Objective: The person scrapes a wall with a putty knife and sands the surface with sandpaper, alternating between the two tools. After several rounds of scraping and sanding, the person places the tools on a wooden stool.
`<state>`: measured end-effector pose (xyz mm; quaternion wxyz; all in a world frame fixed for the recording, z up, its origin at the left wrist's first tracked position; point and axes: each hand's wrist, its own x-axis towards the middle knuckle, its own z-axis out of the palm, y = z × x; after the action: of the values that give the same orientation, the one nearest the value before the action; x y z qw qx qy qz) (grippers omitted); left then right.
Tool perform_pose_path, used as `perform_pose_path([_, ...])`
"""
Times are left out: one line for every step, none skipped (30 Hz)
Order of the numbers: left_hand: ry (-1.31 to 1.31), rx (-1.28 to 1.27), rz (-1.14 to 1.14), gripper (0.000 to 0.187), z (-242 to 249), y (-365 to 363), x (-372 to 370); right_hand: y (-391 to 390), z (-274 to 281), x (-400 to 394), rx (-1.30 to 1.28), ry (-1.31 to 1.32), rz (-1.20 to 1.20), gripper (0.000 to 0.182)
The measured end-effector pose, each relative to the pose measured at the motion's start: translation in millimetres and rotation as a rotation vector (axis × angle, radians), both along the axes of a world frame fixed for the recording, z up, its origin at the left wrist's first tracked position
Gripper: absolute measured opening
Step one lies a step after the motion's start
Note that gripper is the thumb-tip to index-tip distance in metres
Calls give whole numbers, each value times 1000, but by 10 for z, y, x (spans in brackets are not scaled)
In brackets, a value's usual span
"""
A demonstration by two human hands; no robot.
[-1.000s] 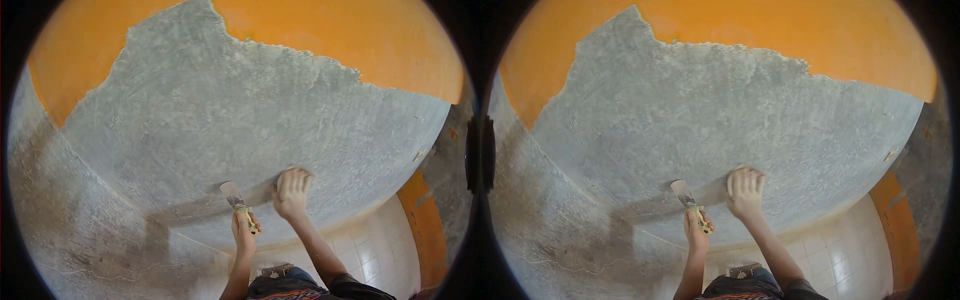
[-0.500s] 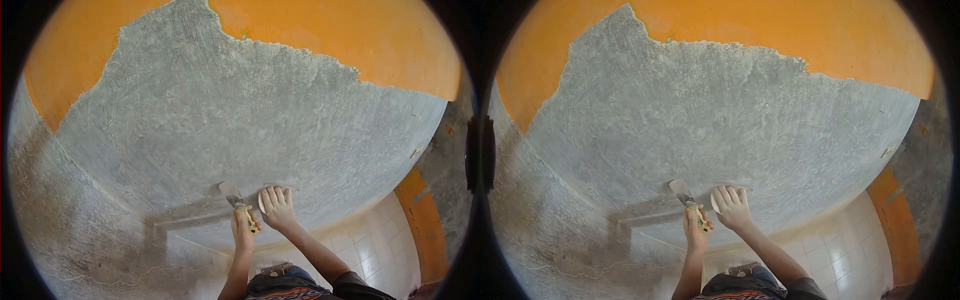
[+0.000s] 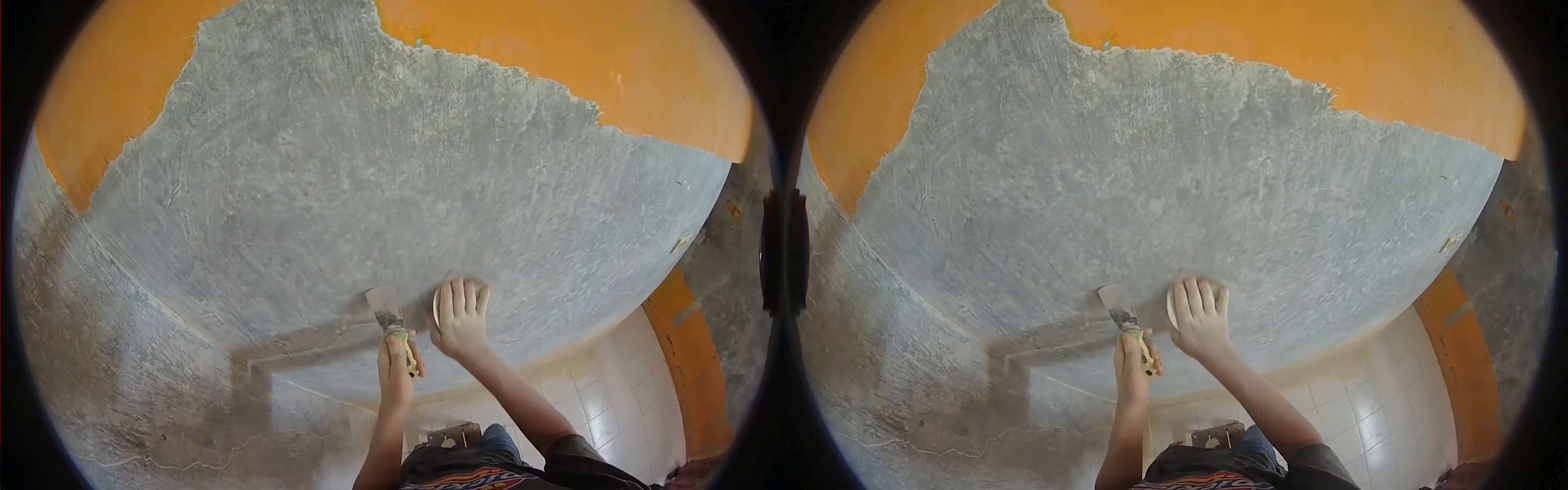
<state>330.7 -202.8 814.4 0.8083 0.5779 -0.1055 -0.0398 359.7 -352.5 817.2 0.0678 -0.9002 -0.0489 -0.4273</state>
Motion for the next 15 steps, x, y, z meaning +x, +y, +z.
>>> perform_pose_path([-9, -4, -7, 47, 19, 18, 12, -16, -220, -51, 1, 34, 12, 63])
perform_pose_path([-3, 12, -11, 48, 34, 52, 2, -37, -298, -51, -1, 68, 27, 61])
perform_pose_path([8, 30, -12, 49, 48, 71, 0, -45, -120, -32, -6, 63, 25, 61])
perform_pose_path([9, 31, -12, 49, 58, 81, 3, -34, 215, -36, 46, 37, 22, 62])
perform_pose_path([7, 42, -19, 51, 64, 90, 8, -35, 521, -18, 100, 12, 21, 62])
perform_pose_path([3, 52, -24, 52, 69, 94, 19, -68, 762, 46, 80, -124, -35, 64])
perform_pose_path([5, 51, -21, 52, 73, 95, 24, -96, 946, 108, 60, -258, -90, 66])
perform_pose_path([2, 65, -24, 53, 75, 91, 27, -105, 1057, 156, 59, -256, -85, 66])
perform_pose_path([-2, 79, -27, 54, 74, 86, 36, -107, 1143, 202, 36, -297, -102, 68])
perform_pose_path([0, 78, -22, 54, 70, 79, 52, -99, 1193, 219, 13, -339, -117, 70])
perform_pose_path([-6, 79, -20, 54, 65, 68, 62, -81, 1191, 185, -28, -312, -121, 62])
perform_pose_path([-12, 79, -17, 55, 55, 54, 63, -50, 1095, 159, -31, -309, -115, 62])
perform_pose_path([-8, 76, -13, 55, 22, 40, 72, -7, 912, 124, -66, -217, -96, 58])
perform_pose_path([1, 69, 1, 55, -25, 25, 91, 37, 686, 89, -100, -126, -78, 53])
perform_pose_path([8, 63, 13, 55, -51, 19, 103, 5, 257, 93, -134, -72, -13, 56])
